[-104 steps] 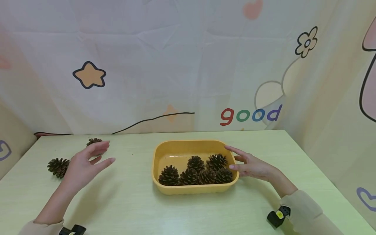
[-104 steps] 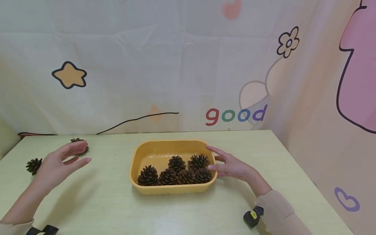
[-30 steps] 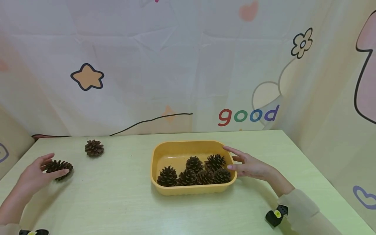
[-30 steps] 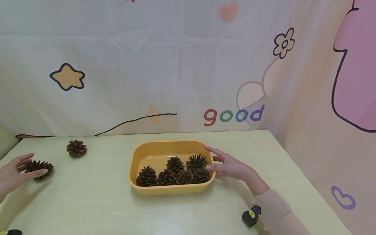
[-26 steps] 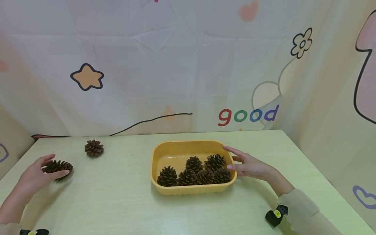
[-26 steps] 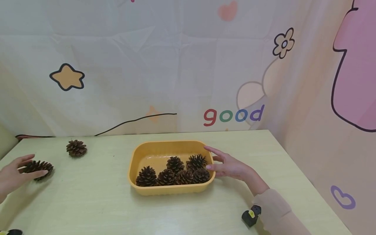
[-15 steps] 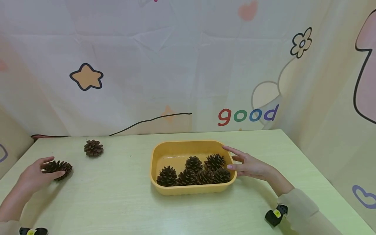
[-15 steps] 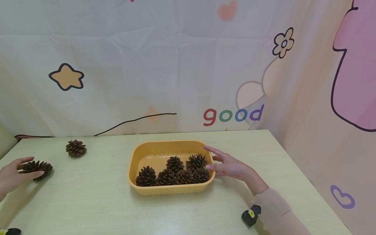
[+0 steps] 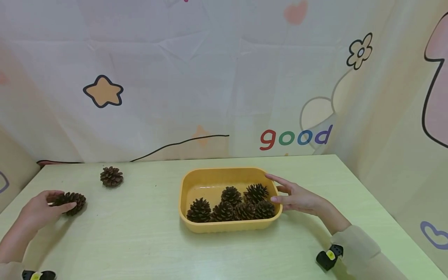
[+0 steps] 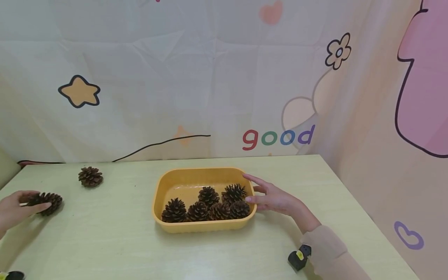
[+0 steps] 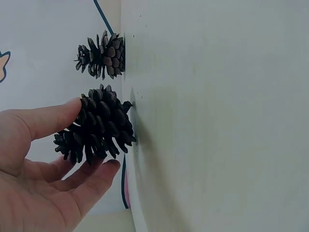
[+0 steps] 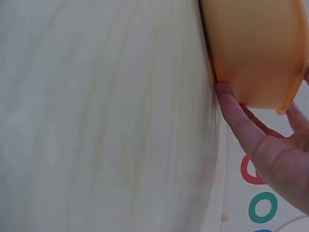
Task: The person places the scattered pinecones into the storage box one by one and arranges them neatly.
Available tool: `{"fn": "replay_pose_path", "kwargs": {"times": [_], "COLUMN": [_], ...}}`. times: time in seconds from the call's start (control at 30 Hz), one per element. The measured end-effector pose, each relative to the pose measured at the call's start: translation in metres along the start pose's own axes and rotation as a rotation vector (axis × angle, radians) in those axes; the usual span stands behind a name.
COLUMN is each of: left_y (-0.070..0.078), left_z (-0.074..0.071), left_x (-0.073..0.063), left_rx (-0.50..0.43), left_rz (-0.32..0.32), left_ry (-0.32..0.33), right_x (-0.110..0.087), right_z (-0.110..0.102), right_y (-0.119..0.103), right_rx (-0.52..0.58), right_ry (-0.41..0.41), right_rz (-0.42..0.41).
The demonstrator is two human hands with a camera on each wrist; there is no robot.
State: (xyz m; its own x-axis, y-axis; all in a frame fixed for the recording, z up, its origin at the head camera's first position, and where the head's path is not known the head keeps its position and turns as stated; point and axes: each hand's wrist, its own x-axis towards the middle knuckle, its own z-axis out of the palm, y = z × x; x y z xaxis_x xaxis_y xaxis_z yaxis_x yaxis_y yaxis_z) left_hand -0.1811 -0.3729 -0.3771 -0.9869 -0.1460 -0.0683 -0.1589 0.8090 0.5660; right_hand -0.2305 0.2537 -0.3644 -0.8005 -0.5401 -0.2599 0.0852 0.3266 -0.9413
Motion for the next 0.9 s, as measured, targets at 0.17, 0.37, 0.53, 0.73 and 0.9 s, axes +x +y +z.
{"fn": "replay_pose_path", "kwargs": {"times": [0.17,0.37,0.53,0.73,0.9], "left_y": [0.001,-0.001,-0.013,-0.004,0.024], "left_z": [0.0,0.0,0.007,0.012,0.012], "left_x": [-0.002,-0.003,0.004,-0.001,-0.017], "left_rx": [-0.017,-0.021,-0.014,-0.032,-0.079], "left_rz": [0.017,0.012,0.018,0.03,0.045], "left_ry": [0.007,0.031,0.074,0.103,0.088], "right_x": [-0.001,-0.001,0.0,0.0,0.001], "right_z": [0.001,0.0,0.0,0.0,0.0], "right_y": [0.0,0.0,0.0,0.0,0.001], "right_rx": [-0.001,0.0,0.0,-0.002,0.0], "right_ry": [0.0,-0.005,-0.004,0.002,0.001], "right_rz": [0.0,-0.001,-0.001,0.007,0.006]}}
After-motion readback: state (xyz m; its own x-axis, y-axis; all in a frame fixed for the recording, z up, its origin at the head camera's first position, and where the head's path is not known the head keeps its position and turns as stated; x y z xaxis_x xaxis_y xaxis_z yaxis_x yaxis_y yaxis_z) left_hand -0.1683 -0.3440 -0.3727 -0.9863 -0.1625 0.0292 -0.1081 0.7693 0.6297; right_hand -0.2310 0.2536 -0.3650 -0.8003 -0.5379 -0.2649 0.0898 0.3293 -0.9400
